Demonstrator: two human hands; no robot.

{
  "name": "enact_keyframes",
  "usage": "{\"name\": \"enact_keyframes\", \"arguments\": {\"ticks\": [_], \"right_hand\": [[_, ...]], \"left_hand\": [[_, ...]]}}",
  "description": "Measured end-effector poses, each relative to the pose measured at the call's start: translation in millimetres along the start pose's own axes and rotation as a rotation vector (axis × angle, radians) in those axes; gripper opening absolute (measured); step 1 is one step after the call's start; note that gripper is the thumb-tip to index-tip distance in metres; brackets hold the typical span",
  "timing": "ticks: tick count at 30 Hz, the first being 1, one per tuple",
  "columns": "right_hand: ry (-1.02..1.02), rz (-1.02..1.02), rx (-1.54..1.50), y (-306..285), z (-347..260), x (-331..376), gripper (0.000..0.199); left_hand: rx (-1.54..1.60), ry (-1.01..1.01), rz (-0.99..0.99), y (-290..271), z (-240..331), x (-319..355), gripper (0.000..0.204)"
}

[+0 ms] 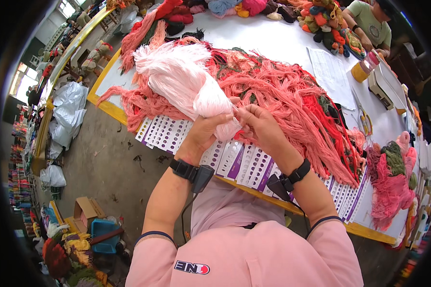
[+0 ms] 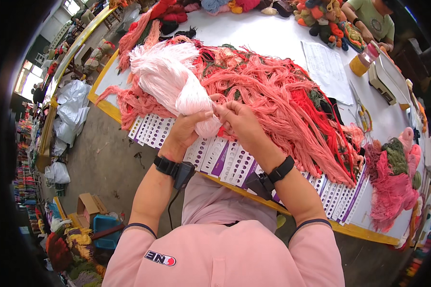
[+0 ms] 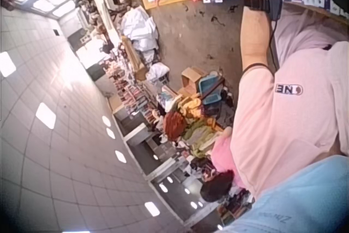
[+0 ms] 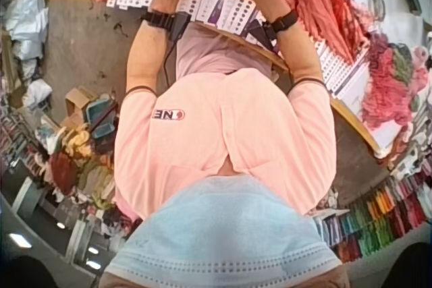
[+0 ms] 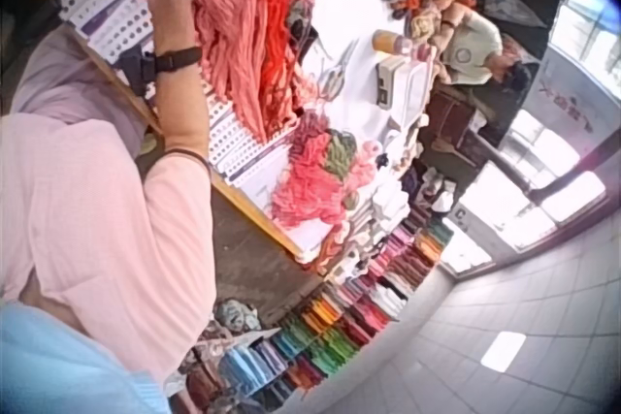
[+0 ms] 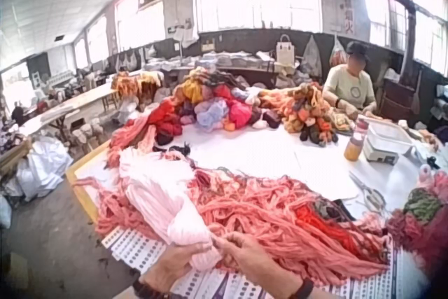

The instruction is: The person pulls strands of pink thread from a bundle and loops them through holes in a paper card. They then pick up a bundle of light pink thread, separate a strand, and loop it through a hole in another card.

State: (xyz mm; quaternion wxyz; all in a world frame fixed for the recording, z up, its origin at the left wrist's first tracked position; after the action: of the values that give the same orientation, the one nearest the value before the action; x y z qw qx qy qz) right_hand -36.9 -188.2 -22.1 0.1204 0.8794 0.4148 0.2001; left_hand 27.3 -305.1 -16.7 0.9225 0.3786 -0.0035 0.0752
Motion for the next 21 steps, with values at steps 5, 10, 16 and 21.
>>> {"name": "enact_keyframes", "arguments": {"ticks": [5,10,16,21], "right_hand": [[-0.017,-0.004,0.110,3.2,-3.8,1.4,0.007],[0.017,0.012,-0.004,-4.1,4.2,-6.7,0.007],[0.053,0.000,-0.022,10.4,-11.7,-2.6,0.011],[0.093,-0.050,-0.080,-5.1,-0.3,-7.0,0.013]], "left_hand": [[-0.017,-0.015,-0.022,-7.7,-2.9,-1.6,0.053],[-0.056,-0.020,-0.031,-3.9,-3.9,-2.7,0.055],[-0.074,0.002,-0.018,-5.5,-4.6,-1.9,0.053],[-0.062,-0.040,-0.009,-5.2,-7.2,-4.7,0.052]]}}
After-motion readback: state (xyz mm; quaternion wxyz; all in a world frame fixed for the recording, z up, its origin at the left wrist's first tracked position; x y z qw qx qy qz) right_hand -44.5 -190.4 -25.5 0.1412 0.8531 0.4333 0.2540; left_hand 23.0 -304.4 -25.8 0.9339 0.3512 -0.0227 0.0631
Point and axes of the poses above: each hand's wrist, its own x-axis away from the middle knuckle, its own y-axis out of the palm, z = x × y, the point moved 6 cm from there along -x, towards the middle knuckle, and after that the axes turned 6 degrees about x, right-handed, at the moved point
